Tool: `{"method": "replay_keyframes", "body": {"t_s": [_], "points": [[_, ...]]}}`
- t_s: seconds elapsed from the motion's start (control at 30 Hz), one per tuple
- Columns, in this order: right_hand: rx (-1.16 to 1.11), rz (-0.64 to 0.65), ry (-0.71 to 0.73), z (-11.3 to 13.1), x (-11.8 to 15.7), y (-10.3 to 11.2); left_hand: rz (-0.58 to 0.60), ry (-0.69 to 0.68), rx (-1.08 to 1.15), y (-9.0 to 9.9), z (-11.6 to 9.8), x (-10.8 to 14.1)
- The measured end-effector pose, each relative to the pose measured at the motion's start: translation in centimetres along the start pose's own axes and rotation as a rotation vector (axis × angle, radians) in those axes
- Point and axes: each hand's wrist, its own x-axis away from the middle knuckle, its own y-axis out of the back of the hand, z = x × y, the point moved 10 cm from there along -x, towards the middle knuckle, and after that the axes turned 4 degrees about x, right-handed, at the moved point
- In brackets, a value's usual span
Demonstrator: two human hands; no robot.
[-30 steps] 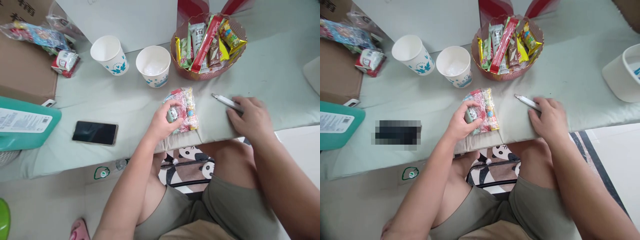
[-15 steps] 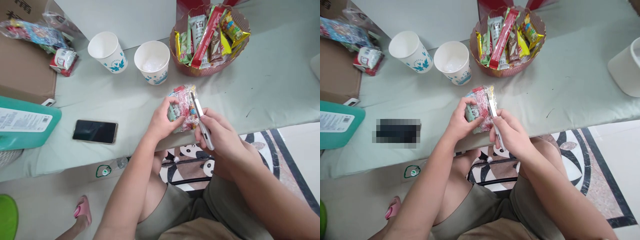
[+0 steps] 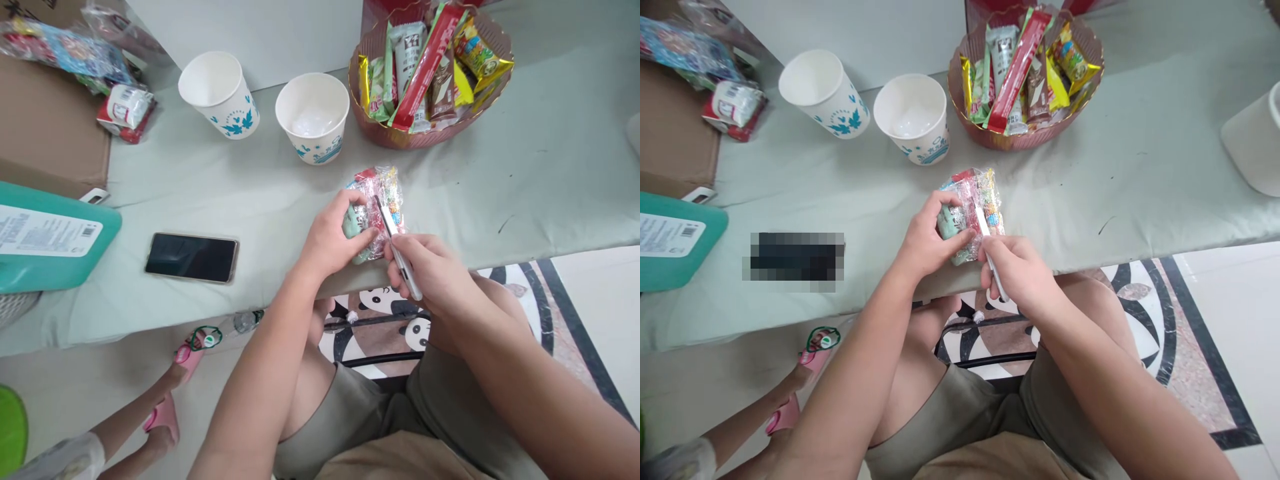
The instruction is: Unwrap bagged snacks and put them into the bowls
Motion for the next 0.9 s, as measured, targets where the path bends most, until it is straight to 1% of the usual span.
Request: {"method": "replay_keyframes", "body": {"t_s": [0.13, 0.27, 0.43, 0.53, 0.7, 0.8, 0.9], "points": [[0.064, -0.023, -0.050, -1.2, 1.0, 0.3, -0.010, 0.040, -0.002, 0.0, 0.4, -0.1], [0.110, -0.049, -0.069, -2.4, 2.2, 0.5, -0.014, 0.036, 0.023, -0.1, 0.3, -0.2], [0.187, -0.001, -0.109, -4.5, 3.1, 0.1, -0.012, 0.017, 0.018, -0.1, 0.1, -0.2], [0.227, 0.004, -0.114, -5.3, 3.4, 0.1, 0.002, -0.005, 0.002, -0.3, 0.0, -0.2], [0.242, 0.012, -0.075, -6.4, 3.7, -0.4, 0.003, 0.011, -0.002, -0.3, 0.2, -0.3], [0.253, 0.038, -0.046, -7.1, 4.1, -0.8, 0.005, 0.023, 0.015, -0.3, 0.3, -0.3], [0.283, 0.052, 0.017, -7.2, 5.1, -0.1, -0.009, 0.038, 0.043, -0.2, 0.4, -0.3]]}}
